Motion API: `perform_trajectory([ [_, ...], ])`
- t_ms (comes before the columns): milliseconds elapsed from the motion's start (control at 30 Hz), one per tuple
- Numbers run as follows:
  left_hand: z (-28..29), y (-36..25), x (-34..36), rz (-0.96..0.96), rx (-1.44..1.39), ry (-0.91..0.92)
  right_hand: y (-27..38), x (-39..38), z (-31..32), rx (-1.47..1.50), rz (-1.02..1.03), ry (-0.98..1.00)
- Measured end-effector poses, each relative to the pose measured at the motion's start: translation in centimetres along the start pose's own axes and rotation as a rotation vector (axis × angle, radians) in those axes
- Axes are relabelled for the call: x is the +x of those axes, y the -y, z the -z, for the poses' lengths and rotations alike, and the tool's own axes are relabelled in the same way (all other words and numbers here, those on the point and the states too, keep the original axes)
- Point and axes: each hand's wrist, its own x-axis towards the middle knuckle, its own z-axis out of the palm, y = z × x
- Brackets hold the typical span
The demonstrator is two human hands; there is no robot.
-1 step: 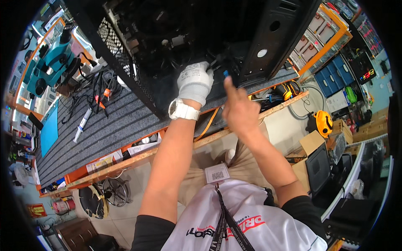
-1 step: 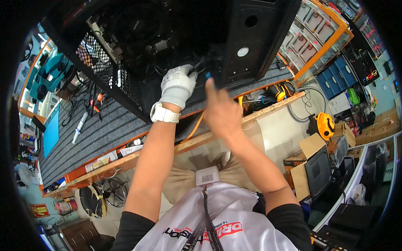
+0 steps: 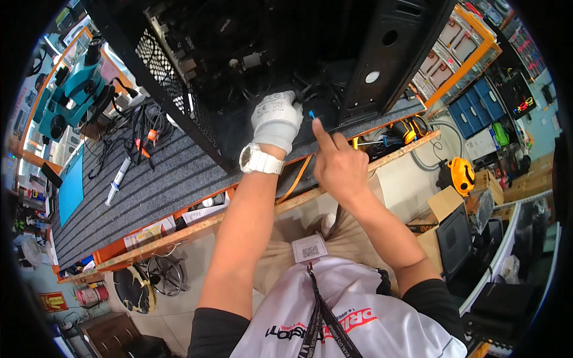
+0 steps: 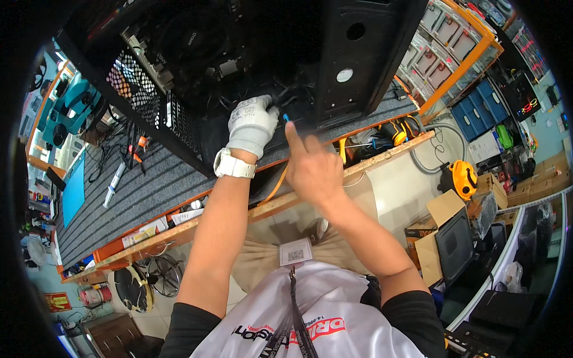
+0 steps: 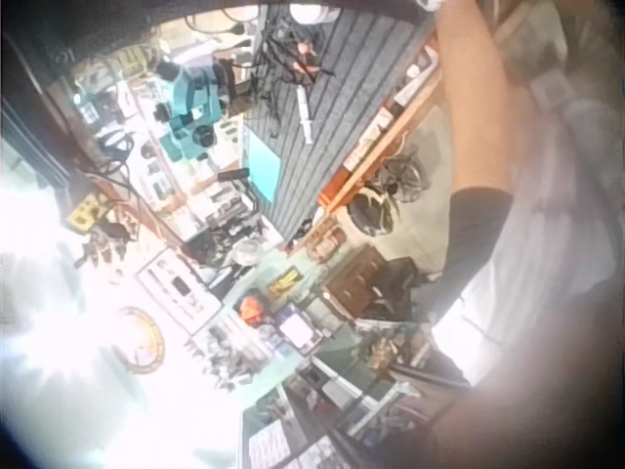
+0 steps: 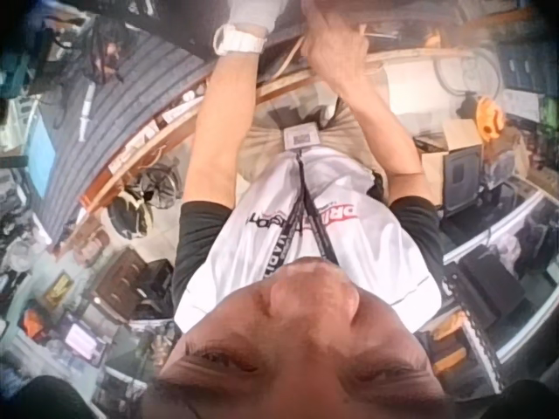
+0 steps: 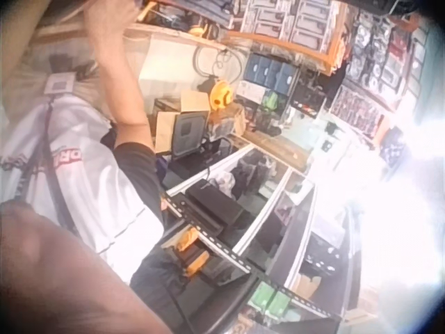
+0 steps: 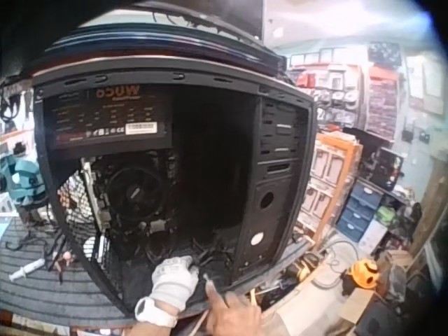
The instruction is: The person organizes and installs cables inside a computer tower case. They pull wires through the chassis frame, wrap a cable with protective tape, and plug connectors into components on the motherboard.
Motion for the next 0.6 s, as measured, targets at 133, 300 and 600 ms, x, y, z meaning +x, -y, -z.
perform_trajectory([
  [133,-0.4,-0.3,-0.1,0.015,-0.072,-0.107,0.2,0.3,-0.3,0.017,0.024,0.012],
  [300,-2.2,0.2,-0.1,0.022,-0.026,-0.159,-0.4,-0.1,-1.0,-0.063,0.008,0.035],
  [600,-1.8,-0.6,0.3,0.05,-0.091,-0.226,-0.7,0.2,-0.5,0.021,0.012,-0.087],
])
